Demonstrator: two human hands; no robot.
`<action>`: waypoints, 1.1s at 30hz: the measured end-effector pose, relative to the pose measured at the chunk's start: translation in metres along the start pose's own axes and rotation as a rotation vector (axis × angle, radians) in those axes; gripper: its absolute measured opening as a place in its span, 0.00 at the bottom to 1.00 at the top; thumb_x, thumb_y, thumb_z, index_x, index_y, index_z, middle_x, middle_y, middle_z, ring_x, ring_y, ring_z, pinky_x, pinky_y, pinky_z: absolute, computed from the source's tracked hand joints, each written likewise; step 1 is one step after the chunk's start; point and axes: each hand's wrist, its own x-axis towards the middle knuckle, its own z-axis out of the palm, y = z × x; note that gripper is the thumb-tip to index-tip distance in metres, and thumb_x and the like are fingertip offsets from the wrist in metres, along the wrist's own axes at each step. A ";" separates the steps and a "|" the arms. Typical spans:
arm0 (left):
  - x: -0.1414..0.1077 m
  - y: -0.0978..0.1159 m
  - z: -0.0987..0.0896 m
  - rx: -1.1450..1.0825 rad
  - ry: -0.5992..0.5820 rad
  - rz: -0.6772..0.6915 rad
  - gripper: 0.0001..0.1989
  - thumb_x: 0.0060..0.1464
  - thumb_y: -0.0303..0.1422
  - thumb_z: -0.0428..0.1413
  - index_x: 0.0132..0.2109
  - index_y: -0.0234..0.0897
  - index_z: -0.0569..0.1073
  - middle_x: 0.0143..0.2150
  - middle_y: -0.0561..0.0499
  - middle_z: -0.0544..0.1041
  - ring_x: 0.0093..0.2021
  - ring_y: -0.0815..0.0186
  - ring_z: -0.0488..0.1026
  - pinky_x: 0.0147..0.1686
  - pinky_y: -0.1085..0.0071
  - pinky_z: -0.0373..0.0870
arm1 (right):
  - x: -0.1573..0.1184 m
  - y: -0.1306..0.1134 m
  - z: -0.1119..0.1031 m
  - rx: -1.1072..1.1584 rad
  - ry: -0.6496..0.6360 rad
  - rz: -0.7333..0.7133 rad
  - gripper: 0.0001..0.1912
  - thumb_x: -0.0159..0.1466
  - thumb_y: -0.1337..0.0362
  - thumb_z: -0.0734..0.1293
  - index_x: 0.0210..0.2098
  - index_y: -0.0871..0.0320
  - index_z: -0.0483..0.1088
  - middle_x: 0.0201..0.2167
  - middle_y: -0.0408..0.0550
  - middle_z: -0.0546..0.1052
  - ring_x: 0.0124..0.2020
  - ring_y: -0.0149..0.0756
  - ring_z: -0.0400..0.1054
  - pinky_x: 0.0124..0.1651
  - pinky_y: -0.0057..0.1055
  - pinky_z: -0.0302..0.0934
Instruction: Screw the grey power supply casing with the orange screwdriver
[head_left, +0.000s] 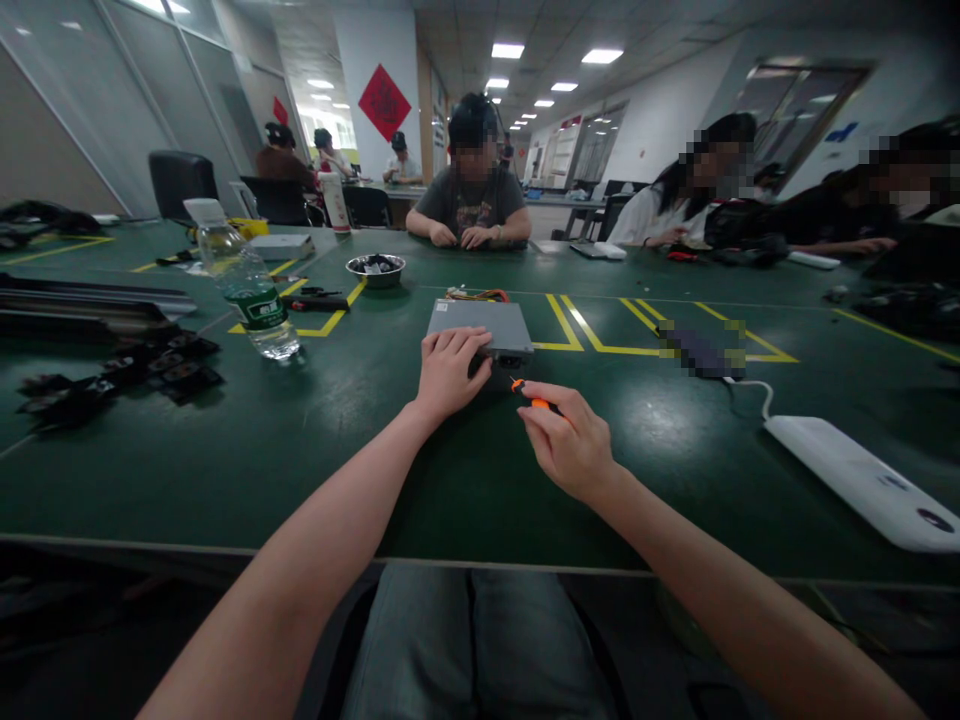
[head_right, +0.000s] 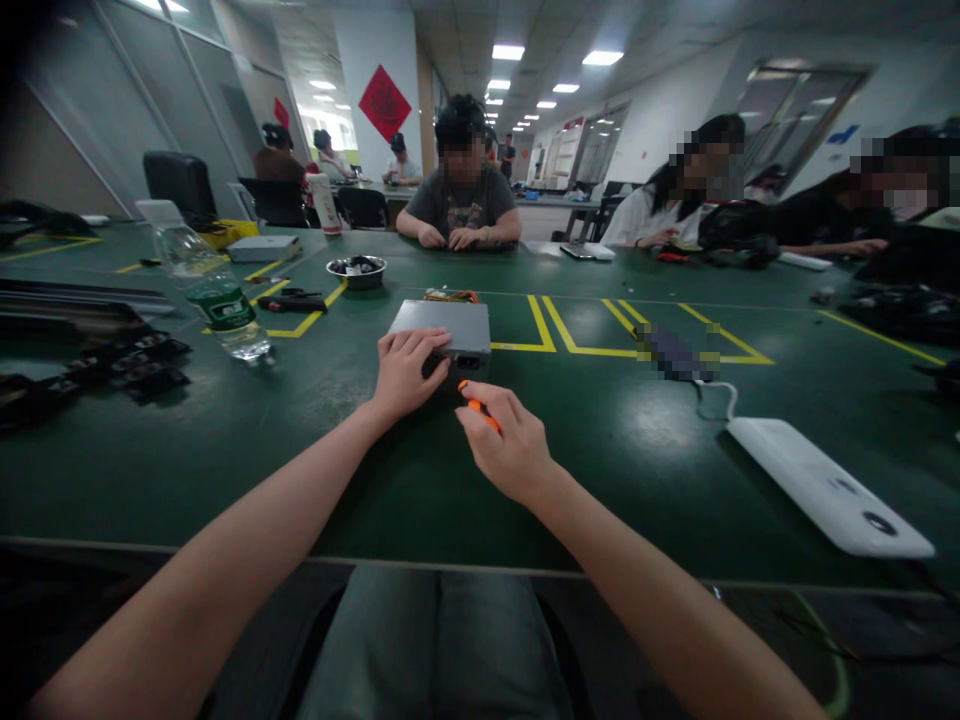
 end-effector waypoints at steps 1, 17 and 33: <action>0.000 0.000 0.000 0.001 0.001 -0.004 0.14 0.56 0.34 0.53 0.50 0.44 0.69 0.53 0.54 0.73 0.54 0.62 0.66 0.53 0.60 0.52 | 0.000 0.000 0.000 0.008 0.014 0.013 0.14 0.58 0.74 0.63 0.43 0.56 0.60 0.42 0.52 0.71 0.44 0.35 0.68 0.40 0.30 0.70; 0.000 0.001 -0.001 -0.006 -0.037 -0.023 0.14 0.57 0.35 0.52 0.51 0.44 0.69 0.55 0.51 0.72 0.55 0.60 0.65 0.53 0.59 0.53 | 0.002 -0.003 -0.001 0.003 -0.028 0.033 0.12 0.58 0.69 0.64 0.41 0.54 0.60 0.42 0.52 0.70 0.45 0.38 0.67 0.42 0.36 0.69; 0.000 0.000 0.001 0.004 -0.029 -0.020 0.14 0.57 0.35 0.52 0.51 0.44 0.68 0.54 0.52 0.72 0.55 0.60 0.65 0.53 0.59 0.53 | 0.002 -0.004 0.000 0.053 0.008 -0.018 0.10 0.59 0.71 0.64 0.39 0.55 0.60 0.39 0.50 0.73 0.43 0.35 0.69 0.40 0.32 0.70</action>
